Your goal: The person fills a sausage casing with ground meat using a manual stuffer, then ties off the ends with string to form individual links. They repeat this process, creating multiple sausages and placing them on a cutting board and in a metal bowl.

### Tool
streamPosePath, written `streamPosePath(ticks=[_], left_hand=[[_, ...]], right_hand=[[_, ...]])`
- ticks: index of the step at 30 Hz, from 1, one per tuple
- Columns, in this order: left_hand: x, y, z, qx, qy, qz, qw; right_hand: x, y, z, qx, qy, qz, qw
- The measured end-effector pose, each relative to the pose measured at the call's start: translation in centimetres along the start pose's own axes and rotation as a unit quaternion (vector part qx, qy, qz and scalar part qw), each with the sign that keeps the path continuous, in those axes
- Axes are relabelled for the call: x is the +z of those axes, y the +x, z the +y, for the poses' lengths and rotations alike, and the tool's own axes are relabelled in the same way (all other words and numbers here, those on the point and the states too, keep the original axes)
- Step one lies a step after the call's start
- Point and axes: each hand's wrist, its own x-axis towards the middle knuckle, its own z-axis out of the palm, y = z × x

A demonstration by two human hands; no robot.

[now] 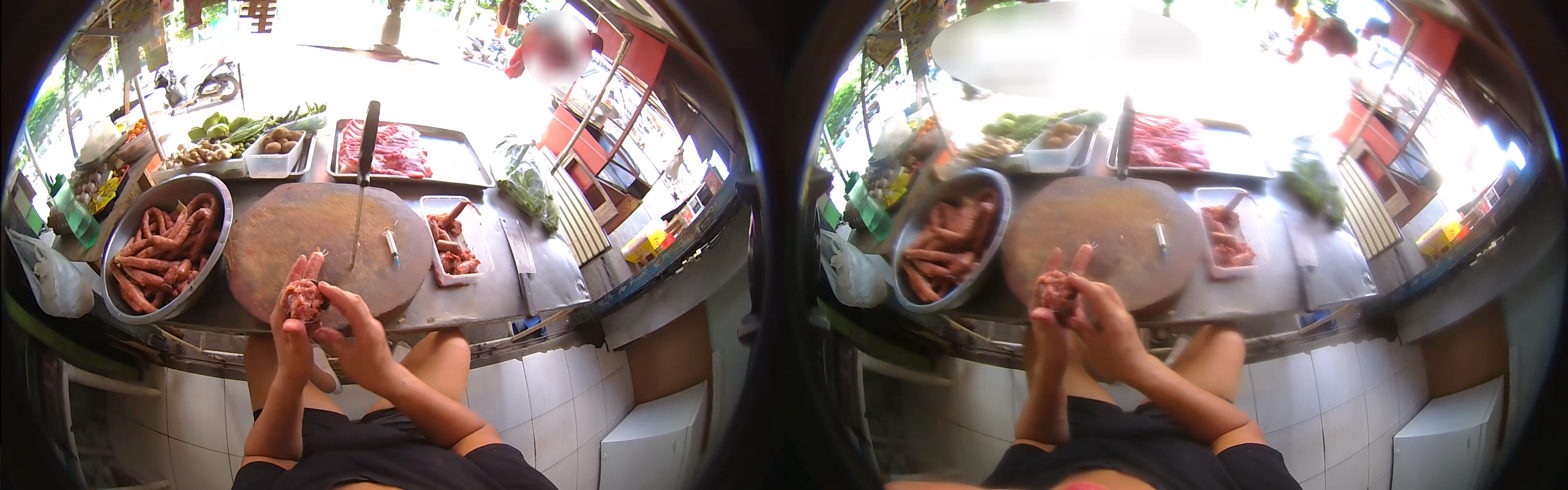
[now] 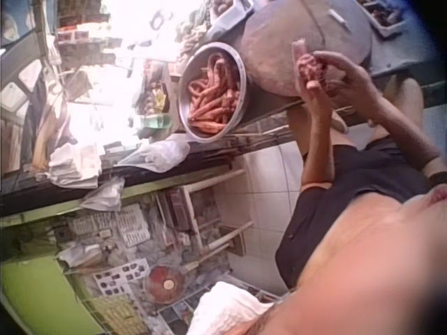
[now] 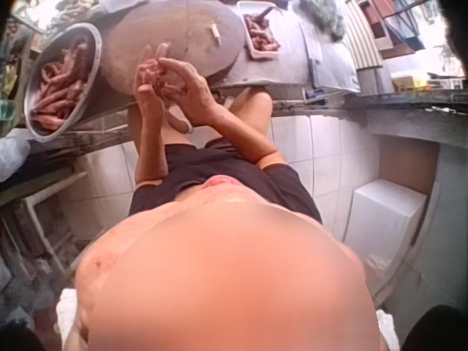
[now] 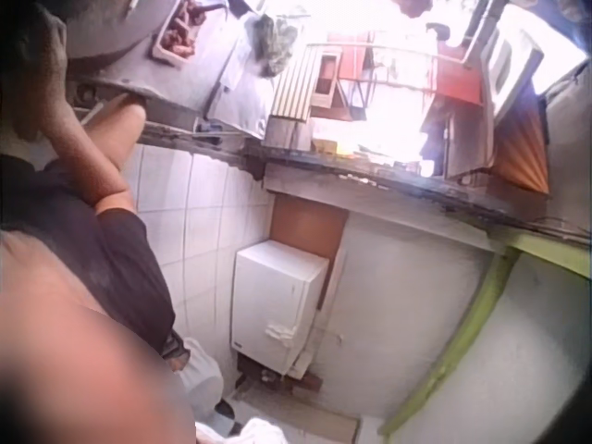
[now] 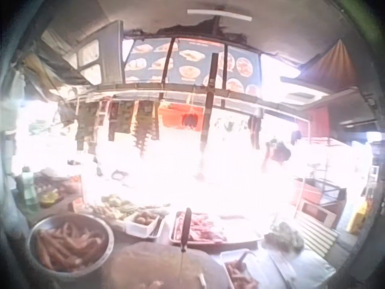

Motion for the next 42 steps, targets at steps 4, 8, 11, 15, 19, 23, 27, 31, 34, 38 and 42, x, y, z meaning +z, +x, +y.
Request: streamPosePath(ticks=[4,8,11,15,19,23,27,31,34,38,42], left_hand=[[-0.8,0.0,0.6,-0.022,0.015,-0.052,0.998],[-0.5,-1.0,0.8,-0.004,0.045,-0.076,0.996],[-0.3,-1.5,0.6,0.011,0.053,-0.068,0.996],[-0.6,-1.6,0.2,0.002,0.060,-0.047,0.997],[-0.6,-1.9,0.0,0.026,0.115,-0.021,0.993],[-0.2,-2.3,-0.1,-0.021,0.082,-0.013,0.996],[0.1,-2.0,-0.2,-0.032,0.088,-0.018,0.995],[-0.7,-1.5,-0.5,0.030,0.115,-0.046,0.992],[-0.9,-1.5,-0.7,0.056,0.123,-0.058,0.989],[-0.8,-1.8,-0.5,0.039,0.110,-0.064,0.991],[-0.8,-1.7,0.1,0.047,0.192,-0.061,0.978]], right_hand=[[-4.8,2.5,-1.7,0.186,0.230,-0.095,0.950],[-8.1,6.9,-2.6,0.279,0.152,-0.288,0.903],[-7.5,9.2,-2.7,0.298,0.105,-0.378,0.870],[-5.7,9.7,-2.3,0.334,0.002,-0.372,0.866],[-4.5,8.2,-0.5,0.266,0.040,-0.375,0.887],[-3.1,7.5,1.3,0.203,-0.065,-0.380,0.900],[-3.4,8.9,0.1,0.136,-0.114,-0.464,0.868],[-6.3,11.1,-1.8,0.325,0.050,-0.519,0.789],[-7.1,11.1,-2.0,0.325,0.145,-0.494,0.793],[-6.4,10.1,-1.6,0.345,0.094,-0.444,0.822],[-5.2,9.1,-1.7,0.317,-0.068,-0.406,0.854]])
